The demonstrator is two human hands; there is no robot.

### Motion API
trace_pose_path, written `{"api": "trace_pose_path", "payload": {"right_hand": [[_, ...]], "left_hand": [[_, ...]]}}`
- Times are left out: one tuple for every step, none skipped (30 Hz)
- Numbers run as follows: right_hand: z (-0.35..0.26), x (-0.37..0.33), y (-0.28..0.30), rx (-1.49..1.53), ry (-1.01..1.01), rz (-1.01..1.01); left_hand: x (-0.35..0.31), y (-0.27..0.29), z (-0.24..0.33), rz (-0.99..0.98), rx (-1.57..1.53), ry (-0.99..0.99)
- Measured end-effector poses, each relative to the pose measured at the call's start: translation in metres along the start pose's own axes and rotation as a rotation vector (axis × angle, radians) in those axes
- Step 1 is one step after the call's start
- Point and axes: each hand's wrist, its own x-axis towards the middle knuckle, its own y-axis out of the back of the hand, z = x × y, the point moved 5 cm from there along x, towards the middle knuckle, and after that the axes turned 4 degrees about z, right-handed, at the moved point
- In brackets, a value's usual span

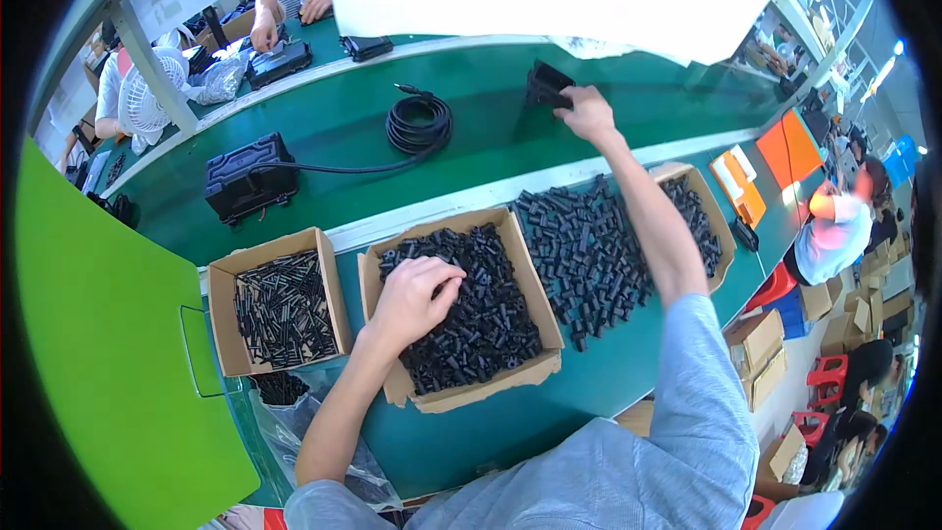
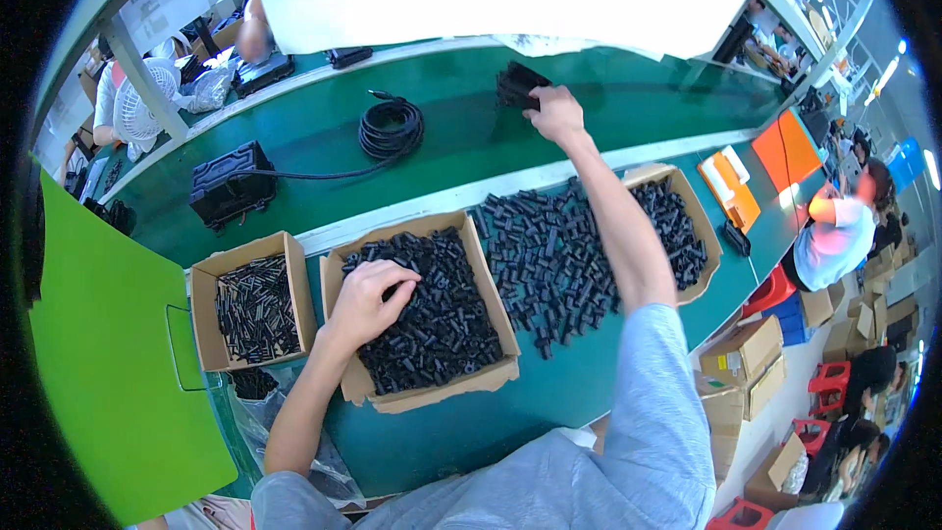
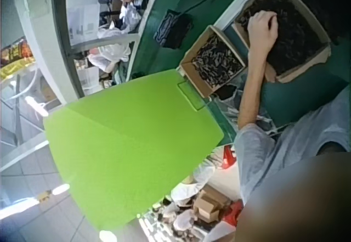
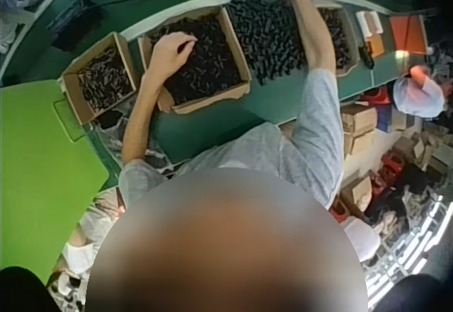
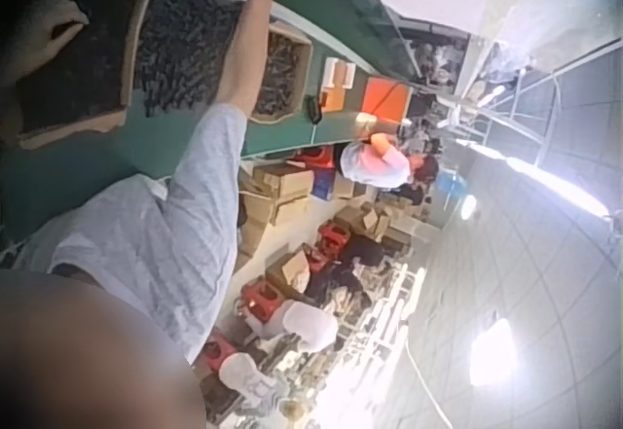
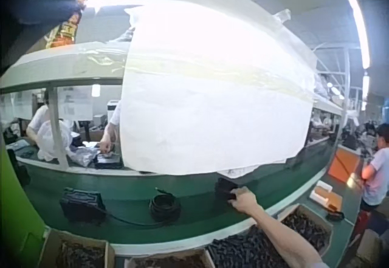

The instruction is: Assembling small plastic connectors and placing them into a black housing.

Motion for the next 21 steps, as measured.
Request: {"api": "trace_pose_path", "payload": {"right_hand": [[-0.006, -0.016, 0.023, 0.109, 0.047, 0.018], [-0.011, -0.039, 0.051, 0.194, 0.107, 0.097], [-0.008, -0.066, 0.075, 0.402, 0.095, 0.010], [-0.007, -0.102, 0.103, 0.625, 0.154, -0.021], [-0.002, -0.143, 0.124, 0.884, 0.113, -0.144], [0.008, -0.190, 0.145, 1.033, 0.034, -0.178], [0.021, -0.236, 0.165, 1.112, -0.083, -0.216], [0.032, -0.282, 0.177, 1.171, -0.181, -0.226], [0.039, -0.321, 0.181, 1.189, -0.201, -0.297], [0.042, -0.364, 0.177, 1.457, -0.336, -0.327], [0.041, -0.398, 0.166, 1.526, -0.393, -0.386], [0.040, -0.425, 0.154, 1.623, -0.377, -0.385], [0.037, -0.453, 0.135, 1.705, -0.530, -0.466], [0.029, -0.471, 0.120, 1.864, -0.549, -0.474], [0.023, -0.487, 0.101, 1.878, -0.643, -0.484], [0.015, -0.494, 0.089, 1.969, -0.616, -0.450], [0.009, -0.499, 0.074, 1.964, -0.701, -0.532], [0.002, -0.500, 0.066, 1.993, -0.717, -0.594], [0.001, -0.500, 0.063, 1.951, -0.811, -0.547], [-0.003, -0.499, 0.061, 1.893, -0.884, -0.615], [-0.002, -0.494, 0.063, 1.671, -0.870, -0.596]], "left_hand": [[0.000, 0.000, 0.000, 0.007, -0.008, 0.008], [0.000, 0.001, 0.000, 0.023, 0.003, 0.015], [0.000, 0.002, 0.001, 0.050, 0.017, 0.007], [0.001, 0.002, 0.002, 0.060, 0.023, 0.003], [0.001, 0.002, 0.003, 0.056, 0.038, 0.015], [0.001, 0.002, 0.004, 0.052, 0.042, 0.028], [0.002, 0.001, 0.005, 0.052, 0.039, 0.028], [0.002, 0.001, 0.006, 0.044, 0.038, 0.037], [0.003, 0.001, 0.008, 0.046, 0.041, 0.038], [0.003, 0.001, 0.008, 0.043, 0.045, 0.065], [0.004, 0.001, 0.009, 0.044, 0.063, 0.073], [0.005, 0.001, 0.011, 0.044, 0.083, 0.075], [0.007, 0.001, 0.013, 0.044, 0.093, 0.064], [0.010, 0.000, 0.016, 0.041, 0.095, 0.052], [0.013, -0.001, 0.021, 0.041, 0.098, 0.046], [0.016, -0.001, 0.029, 0.082, 0.106, -0.003], [0.019, -0.002, 0.039, 0.098, 0.162, -0.024], [0.020, -0.005, 0.053, 0.108, 0.183, -0.095], [0.018, -0.011, 0.068, 0.074, 0.191, -0.119], [0.012, -0.020, 0.085, 0.010, 0.193, -0.107], [0.002, -0.032, 0.106, -0.090, 0.201, -0.119]]}}
